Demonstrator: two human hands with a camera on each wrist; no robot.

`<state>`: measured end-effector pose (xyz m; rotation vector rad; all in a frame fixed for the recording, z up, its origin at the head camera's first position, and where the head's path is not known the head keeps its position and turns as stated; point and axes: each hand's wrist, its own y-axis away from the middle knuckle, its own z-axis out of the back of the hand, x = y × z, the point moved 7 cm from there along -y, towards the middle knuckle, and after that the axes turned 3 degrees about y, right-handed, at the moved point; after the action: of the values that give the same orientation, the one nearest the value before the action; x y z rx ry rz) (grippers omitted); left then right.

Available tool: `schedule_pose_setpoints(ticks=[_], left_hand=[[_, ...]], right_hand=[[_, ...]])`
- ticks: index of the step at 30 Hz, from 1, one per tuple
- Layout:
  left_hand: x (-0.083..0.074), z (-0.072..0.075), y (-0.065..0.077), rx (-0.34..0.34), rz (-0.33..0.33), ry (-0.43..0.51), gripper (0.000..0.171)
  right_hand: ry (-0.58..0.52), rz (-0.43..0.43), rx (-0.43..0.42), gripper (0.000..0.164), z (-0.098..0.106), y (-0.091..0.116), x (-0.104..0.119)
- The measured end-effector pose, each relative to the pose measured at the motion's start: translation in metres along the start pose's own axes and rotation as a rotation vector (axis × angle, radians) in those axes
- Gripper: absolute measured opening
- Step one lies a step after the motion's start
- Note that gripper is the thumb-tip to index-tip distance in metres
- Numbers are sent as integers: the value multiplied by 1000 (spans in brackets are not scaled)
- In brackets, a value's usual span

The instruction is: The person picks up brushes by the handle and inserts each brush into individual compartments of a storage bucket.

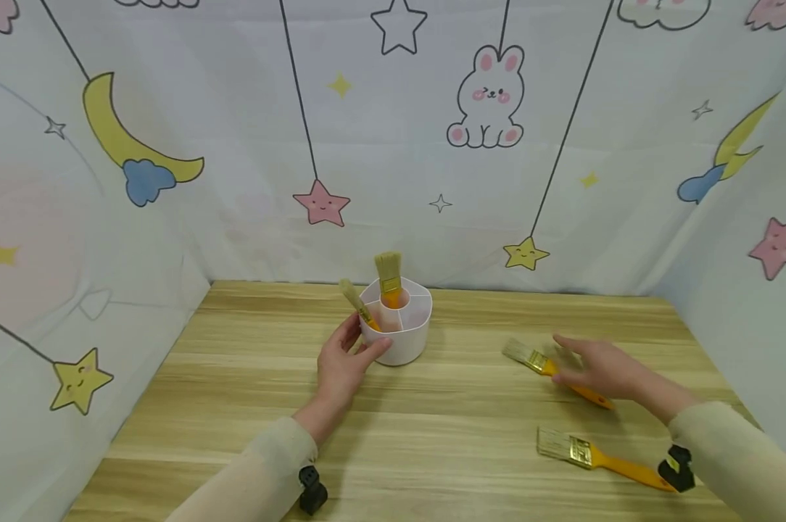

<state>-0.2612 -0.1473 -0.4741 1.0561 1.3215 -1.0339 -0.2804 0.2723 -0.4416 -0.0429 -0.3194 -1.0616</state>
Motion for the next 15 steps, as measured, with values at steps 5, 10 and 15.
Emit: schedule_pose_setpoints(ticks=[5,10,15], left_hand=[[1,1,0,-3,10,1,82],[1,1,0,-7,4,-5,81],[2,1,0,-4,6,-4,80]], right_hand=[[34,-6,-36,79,-8,2,-3],[75,28,-83,68,-15,3,-4],[121,58,-115,57,-19,3,-5]])
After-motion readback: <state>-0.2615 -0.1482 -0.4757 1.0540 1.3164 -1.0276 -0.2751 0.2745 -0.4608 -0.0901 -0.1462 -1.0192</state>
